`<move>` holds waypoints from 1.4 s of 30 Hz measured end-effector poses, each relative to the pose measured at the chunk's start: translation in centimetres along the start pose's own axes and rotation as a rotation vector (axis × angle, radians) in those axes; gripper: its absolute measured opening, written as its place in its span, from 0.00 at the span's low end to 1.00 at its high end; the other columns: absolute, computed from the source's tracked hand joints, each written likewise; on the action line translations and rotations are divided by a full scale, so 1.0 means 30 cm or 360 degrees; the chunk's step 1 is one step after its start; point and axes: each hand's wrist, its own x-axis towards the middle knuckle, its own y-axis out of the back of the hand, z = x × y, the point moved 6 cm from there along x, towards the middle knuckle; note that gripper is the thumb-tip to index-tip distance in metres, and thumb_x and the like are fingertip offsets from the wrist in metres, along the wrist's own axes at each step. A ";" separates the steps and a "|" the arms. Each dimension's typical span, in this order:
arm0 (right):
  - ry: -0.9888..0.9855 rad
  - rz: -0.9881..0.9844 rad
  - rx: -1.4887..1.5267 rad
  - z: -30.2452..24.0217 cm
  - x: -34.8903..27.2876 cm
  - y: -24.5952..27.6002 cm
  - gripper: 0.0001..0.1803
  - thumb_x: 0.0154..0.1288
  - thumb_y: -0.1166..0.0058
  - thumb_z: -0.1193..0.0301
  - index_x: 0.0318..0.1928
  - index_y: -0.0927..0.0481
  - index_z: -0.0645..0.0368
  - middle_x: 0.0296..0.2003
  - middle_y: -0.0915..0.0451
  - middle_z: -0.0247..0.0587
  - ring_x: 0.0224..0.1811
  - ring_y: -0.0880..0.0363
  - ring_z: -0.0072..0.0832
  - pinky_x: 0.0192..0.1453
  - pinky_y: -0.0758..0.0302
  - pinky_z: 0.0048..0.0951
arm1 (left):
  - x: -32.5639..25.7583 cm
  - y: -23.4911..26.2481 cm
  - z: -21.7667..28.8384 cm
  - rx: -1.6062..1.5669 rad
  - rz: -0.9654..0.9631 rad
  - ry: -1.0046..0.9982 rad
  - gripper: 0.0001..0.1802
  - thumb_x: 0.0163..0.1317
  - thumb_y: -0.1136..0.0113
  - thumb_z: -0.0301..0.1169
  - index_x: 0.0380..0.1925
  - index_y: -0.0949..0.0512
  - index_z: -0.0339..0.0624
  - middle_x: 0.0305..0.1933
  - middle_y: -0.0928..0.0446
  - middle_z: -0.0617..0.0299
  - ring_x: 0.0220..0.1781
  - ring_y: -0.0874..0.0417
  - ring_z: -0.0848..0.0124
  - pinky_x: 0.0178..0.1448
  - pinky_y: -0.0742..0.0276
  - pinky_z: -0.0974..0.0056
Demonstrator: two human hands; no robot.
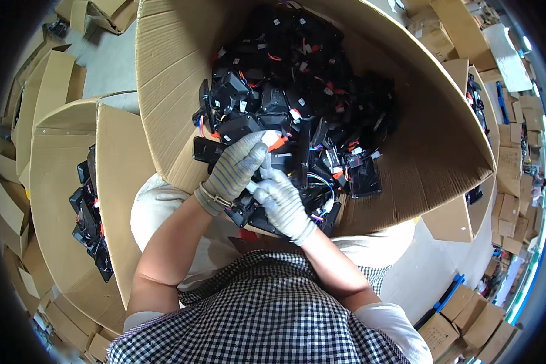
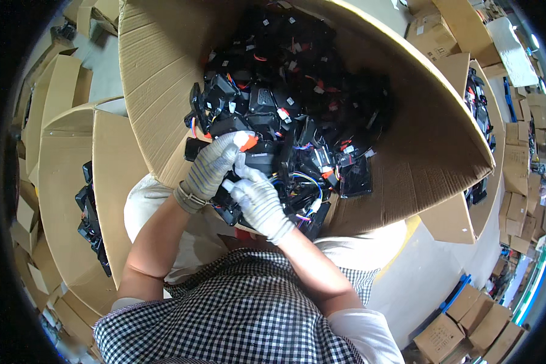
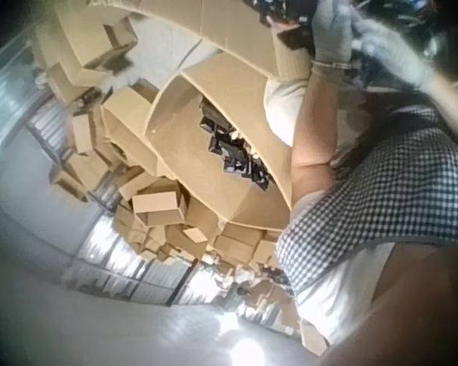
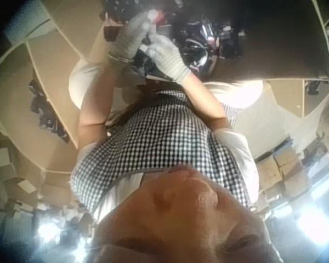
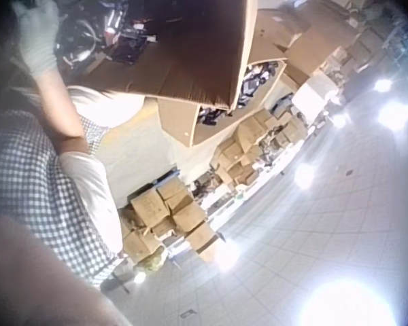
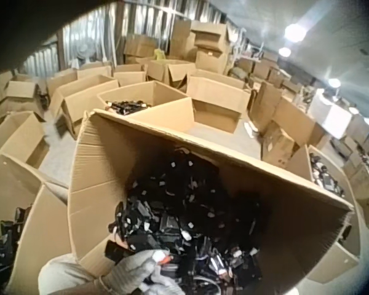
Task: The person sorts electronic display controllers by hand, taking them from large cardboard boxes in a warehouse and inspecting them.
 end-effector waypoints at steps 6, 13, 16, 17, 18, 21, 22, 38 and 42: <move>-0.1077 0.0322 0.1326 0.050 -0.134 0.194 0.18 0.70 0.54 0.58 0.38 0.21 0.61 0.23 0.25 0.31 0.19 0.34 0.14 0.26 0.36 0.17 | -0.014 -0.067 0.001 -0.0610 -0.0381 0.0570 0.21 0.68 0.53 0.39 0.53 0.27 0.36 0.47 0.23 0.62 0.40 0.25 0.78 0.46 0.28 0.74; -0.0774 -0.0079 0.0158 0.054 -0.041 0.263 0.15 0.68 0.51 0.60 0.34 0.20 0.58 0.19 0.29 0.30 0.21 0.31 0.17 0.27 0.34 0.23 | -0.029 -0.094 0.012 -0.0310 -0.0697 0.0423 0.18 0.65 0.49 0.38 0.47 0.23 0.37 0.45 0.20 0.56 0.46 0.20 0.67 0.52 0.26 0.64; -0.0594 -0.0427 -0.0047 0.037 -0.037 0.265 0.12 0.66 0.49 0.63 0.33 0.19 0.57 0.19 0.29 0.33 0.22 0.30 0.21 0.30 0.32 0.26 | -0.059 -0.110 -0.023 -0.0297 -0.0932 0.0415 0.17 0.61 0.46 0.38 0.43 0.21 0.39 0.43 0.19 0.54 0.43 0.18 0.61 0.52 0.25 0.61; -0.0670 -0.0614 0.0133 0.036 -0.053 0.253 0.11 0.65 0.48 0.64 0.33 0.19 0.58 0.19 0.28 0.36 0.22 0.30 0.23 0.30 0.31 0.27 | -0.075 -0.130 -0.021 -0.0310 -0.1162 0.0437 0.16 0.60 0.45 0.38 0.42 0.21 0.39 0.42 0.19 0.55 0.42 0.18 0.61 0.52 0.25 0.61; -0.0747 -0.0717 0.0338 0.063 -0.081 0.223 0.10 0.65 0.47 0.65 0.33 0.19 0.58 0.20 0.25 0.38 0.22 0.29 0.25 0.30 0.31 0.27 | -0.085 -0.141 0.003 -0.0376 -0.1186 0.0405 0.15 0.59 0.44 0.37 0.39 0.20 0.38 0.39 0.18 0.55 0.39 0.18 0.60 0.48 0.24 0.61; -0.0693 -0.0621 0.0372 0.124 -0.107 0.191 0.09 0.63 0.45 0.67 0.34 0.19 0.60 0.20 0.25 0.34 0.23 0.31 0.21 0.31 0.31 0.24 | -0.091 -0.163 0.005 -0.0097 -0.1267 0.0179 0.15 0.58 0.43 0.37 0.37 0.20 0.36 0.36 0.18 0.56 0.38 0.18 0.61 0.43 0.23 0.63; -0.0699 -0.0615 0.0377 0.128 -0.115 0.183 0.09 0.63 0.45 0.67 0.34 0.19 0.60 0.20 0.25 0.34 0.23 0.31 0.21 0.31 0.31 0.24 | -0.098 -0.167 -0.014 -0.0196 -0.1279 0.0476 0.13 0.57 0.41 0.35 0.38 0.20 0.40 0.37 0.19 0.56 0.36 0.18 0.63 0.41 0.21 0.64; -0.0861 -0.0598 0.0734 0.183 -0.116 0.137 0.09 0.66 0.48 0.67 0.37 0.20 0.59 0.24 0.23 0.37 0.26 0.26 0.25 0.34 0.29 0.26 | -0.105 -0.136 -0.023 -0.0360 -0.1139 0.0275 0.11 0.60 0.45 0.30 0.42 0.24 0.41 0.39 0.21 0.57 0.39 0.18 0.63 0.44 0.22 0.63; -0.0363 -0.0447 -0.0579 0.180 -0.014 0.200 0.10 0.65 0.50 0.65 0.31 0.23 0.58 0.25 0.23 0.44 0.29 0.22 0.37 0.33 0.28 0.33 | -0.078 -0.117 -0.042 -0.0249 -0.1001 0.0746 0.16 0.55 0.39 0.37 0.39 0.21 0.37 0.35 0.20 0.56 0.38 0.19 0.63 0.45 0.24 0.63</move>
